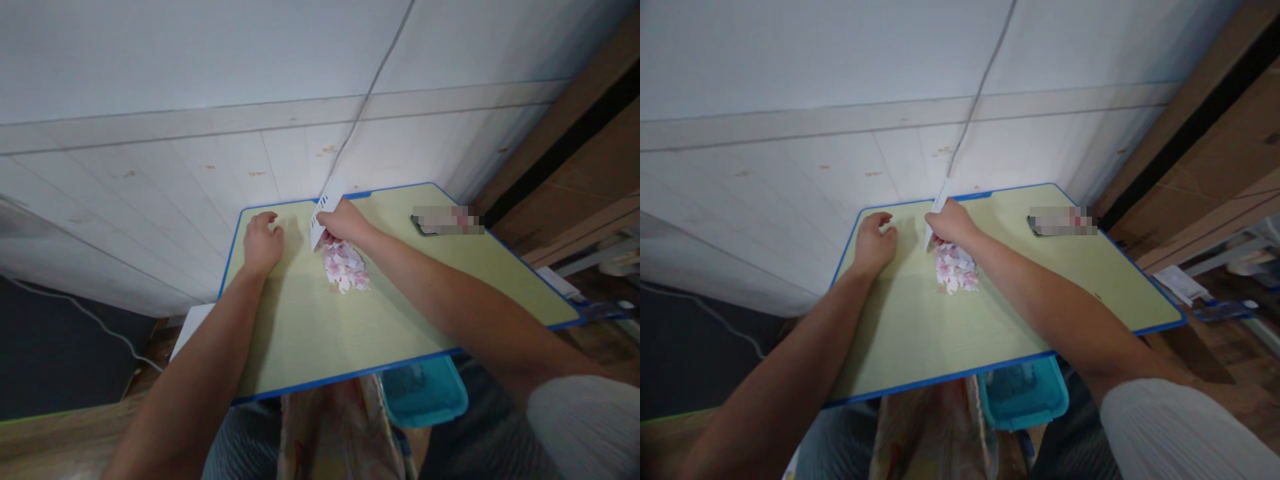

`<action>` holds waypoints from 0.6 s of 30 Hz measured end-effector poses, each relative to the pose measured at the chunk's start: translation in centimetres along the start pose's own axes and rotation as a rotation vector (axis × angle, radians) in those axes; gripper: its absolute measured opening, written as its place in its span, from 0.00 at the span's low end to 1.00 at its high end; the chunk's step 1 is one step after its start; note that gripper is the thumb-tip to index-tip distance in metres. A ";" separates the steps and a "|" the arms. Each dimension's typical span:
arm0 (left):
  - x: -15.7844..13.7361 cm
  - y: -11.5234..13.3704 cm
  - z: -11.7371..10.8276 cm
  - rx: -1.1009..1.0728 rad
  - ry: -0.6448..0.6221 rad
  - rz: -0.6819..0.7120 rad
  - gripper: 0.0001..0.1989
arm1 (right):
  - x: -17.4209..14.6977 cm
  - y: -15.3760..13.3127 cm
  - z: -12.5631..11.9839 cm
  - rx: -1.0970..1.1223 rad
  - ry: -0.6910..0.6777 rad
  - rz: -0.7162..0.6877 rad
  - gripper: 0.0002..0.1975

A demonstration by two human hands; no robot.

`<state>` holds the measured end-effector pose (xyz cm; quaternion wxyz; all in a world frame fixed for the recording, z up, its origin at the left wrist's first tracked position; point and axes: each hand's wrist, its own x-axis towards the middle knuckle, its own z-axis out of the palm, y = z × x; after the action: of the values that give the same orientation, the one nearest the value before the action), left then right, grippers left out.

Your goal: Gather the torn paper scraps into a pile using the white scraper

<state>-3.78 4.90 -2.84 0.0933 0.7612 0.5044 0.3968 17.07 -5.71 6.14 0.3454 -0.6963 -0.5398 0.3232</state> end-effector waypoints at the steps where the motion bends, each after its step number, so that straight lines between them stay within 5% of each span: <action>1: 0.0 -0.1 0.0 -0.002 -0.001 0.005 0.16 | -0.1 0.2 0.0 -0.006 0.001 0.004 0.08; 12: 0.0 0.6 0.3 0.003 -0.028 0.013 0.15 | -2.2 2.6 -8.5 -0.265 0.224 0.021 0.12; 18: 0.0 0.7 0.4 -0.003 -0.008 -0.002 0.13 | -2.7 2.4 -6.1 -0.405 0.217 -0.019 0.18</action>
<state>-3.04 4.65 -2.73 0.0968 0.7623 0.5041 0.3942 22.82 -9.60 7.72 0.2577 -0.7770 -0.5598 0.1283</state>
